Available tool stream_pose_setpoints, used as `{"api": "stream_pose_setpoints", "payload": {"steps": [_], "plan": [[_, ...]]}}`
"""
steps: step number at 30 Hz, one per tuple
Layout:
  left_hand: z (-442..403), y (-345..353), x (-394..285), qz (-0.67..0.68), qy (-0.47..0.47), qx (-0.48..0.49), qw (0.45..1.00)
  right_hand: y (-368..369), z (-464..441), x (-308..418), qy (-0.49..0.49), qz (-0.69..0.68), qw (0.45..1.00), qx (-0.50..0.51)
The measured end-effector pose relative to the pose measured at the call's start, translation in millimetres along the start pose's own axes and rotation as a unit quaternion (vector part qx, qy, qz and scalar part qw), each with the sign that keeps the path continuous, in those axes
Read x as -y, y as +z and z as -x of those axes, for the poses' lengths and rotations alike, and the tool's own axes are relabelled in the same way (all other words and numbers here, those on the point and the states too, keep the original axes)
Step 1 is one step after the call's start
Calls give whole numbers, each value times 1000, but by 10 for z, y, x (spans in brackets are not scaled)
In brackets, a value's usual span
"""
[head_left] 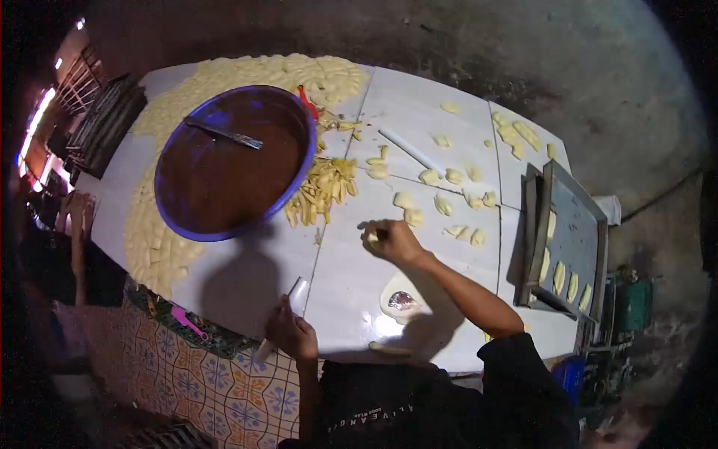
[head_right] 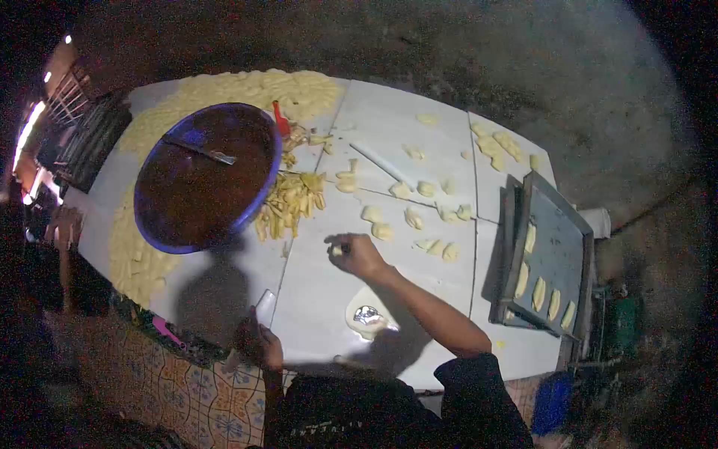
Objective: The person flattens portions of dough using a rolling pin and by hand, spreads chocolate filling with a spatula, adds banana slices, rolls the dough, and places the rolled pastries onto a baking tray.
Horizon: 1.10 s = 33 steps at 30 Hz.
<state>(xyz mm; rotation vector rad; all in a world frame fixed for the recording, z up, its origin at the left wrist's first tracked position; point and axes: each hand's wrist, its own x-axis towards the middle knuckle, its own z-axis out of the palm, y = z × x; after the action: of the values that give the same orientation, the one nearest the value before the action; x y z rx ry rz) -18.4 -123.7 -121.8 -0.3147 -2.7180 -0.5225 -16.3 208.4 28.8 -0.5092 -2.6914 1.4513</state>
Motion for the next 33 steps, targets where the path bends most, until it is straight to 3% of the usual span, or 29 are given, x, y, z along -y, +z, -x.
{"api": "stream_pose_setpoints", "payload": {"steps": [4, 7, 12, 15, 16, 19, 23, 24, 27, 30, 33], "plan": [[48, 172, 200, -35, 32, 62, 997, -84, 971, -80, -26, -29, 999, 3], [-386, -411, -451, 14, 110, 42, 993, 156, 1293, -474, -138, 87, 985, -58], [-564, -270, -891, 97, 198, -16, 975, 305, 1357, -623, -177, 121, 961, -175], [-652, -342, -1153, 265, 267, 84, 923, 310, 1310, -706, -120, 130, 975, -132], [-649, -304, -1231, 296, 293, 75, 906, 274, 1333, -658, -130, 132, 975, -119], [-542, -283, -1329, 302, 299, 132, 896, 295, 1329, -686, -169, 99, 977, -86], [-465, -458, -1353, 328, 344, 180, 861, 307, 1458, -682, -126, 87, 988, -3], [-449, -534, -1359, 325, 375, 190, 847, 377, 1525, -765, -163, 99, 981, -32], [-309, -539, -1350, 324, 430, 231, 810, 504, 1770, -639, -132, 94, 980, -114], [-186, -532, -1421, 298, 460, 220, 807, 510, 2022, -397, -88, 149, 972, -159], [-129, -436, -1469, 295, 472, 191, 809, 771, 2100, -740, -164, 143, 961, -169]]}}
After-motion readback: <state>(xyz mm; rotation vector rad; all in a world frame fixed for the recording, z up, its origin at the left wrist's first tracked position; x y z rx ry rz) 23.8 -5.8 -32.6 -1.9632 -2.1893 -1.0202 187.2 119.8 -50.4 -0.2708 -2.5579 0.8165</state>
